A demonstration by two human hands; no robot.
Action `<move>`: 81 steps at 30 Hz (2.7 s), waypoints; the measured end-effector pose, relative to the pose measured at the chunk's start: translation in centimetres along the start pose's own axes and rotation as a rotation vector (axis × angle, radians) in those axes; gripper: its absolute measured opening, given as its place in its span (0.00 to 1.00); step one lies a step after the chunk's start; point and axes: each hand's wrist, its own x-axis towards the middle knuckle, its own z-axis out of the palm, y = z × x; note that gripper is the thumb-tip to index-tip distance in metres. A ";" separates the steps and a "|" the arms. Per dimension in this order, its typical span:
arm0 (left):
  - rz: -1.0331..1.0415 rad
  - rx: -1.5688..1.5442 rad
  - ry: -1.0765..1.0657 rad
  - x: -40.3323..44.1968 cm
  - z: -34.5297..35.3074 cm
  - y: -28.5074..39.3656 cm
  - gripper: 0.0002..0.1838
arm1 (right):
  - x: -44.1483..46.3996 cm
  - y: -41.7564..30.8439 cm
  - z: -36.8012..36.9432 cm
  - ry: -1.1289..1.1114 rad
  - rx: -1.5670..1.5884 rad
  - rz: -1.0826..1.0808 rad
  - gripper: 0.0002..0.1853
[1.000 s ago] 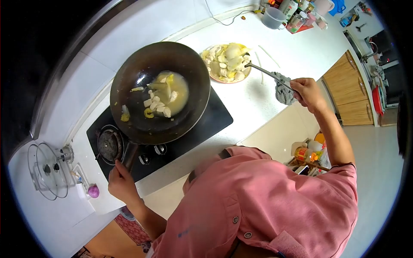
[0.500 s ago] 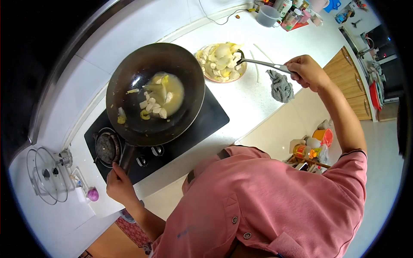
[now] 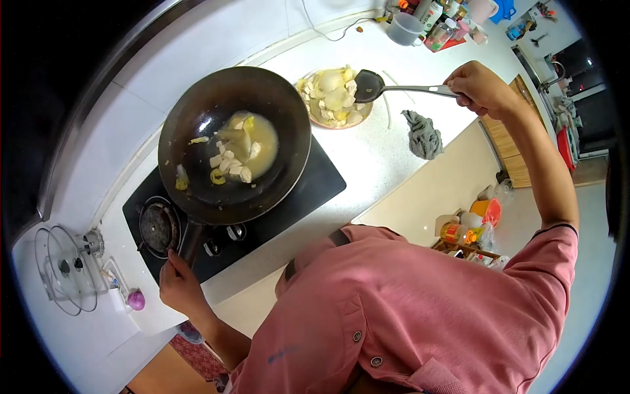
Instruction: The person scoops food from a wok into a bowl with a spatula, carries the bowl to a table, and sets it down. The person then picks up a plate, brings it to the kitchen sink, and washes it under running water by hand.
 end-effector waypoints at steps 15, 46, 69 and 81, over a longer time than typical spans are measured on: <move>-0.016 0.002 0.011 0.0 0.1 0.1 0.17 | -2.3 4.3 -0.7 0.153 0.057 -0.022 0.14; -0.081 -0.031 0.084 0.1 0.2 0.1 0.15 | 8.1 -17.6 19.2 0.083 -0.739 -1.504 0.10; -0.068 0.037 0.064 0.1 0.0 0.2 0.18 | 7.2 -19.2 9.1 0.338 -1.086 -1.364 0.09; -0.077 -0.003 0.087 0.0 0.3 0.0 0.17 | 3.8 -16.4 14.6 -0.876 -0.500 -0.055 0.08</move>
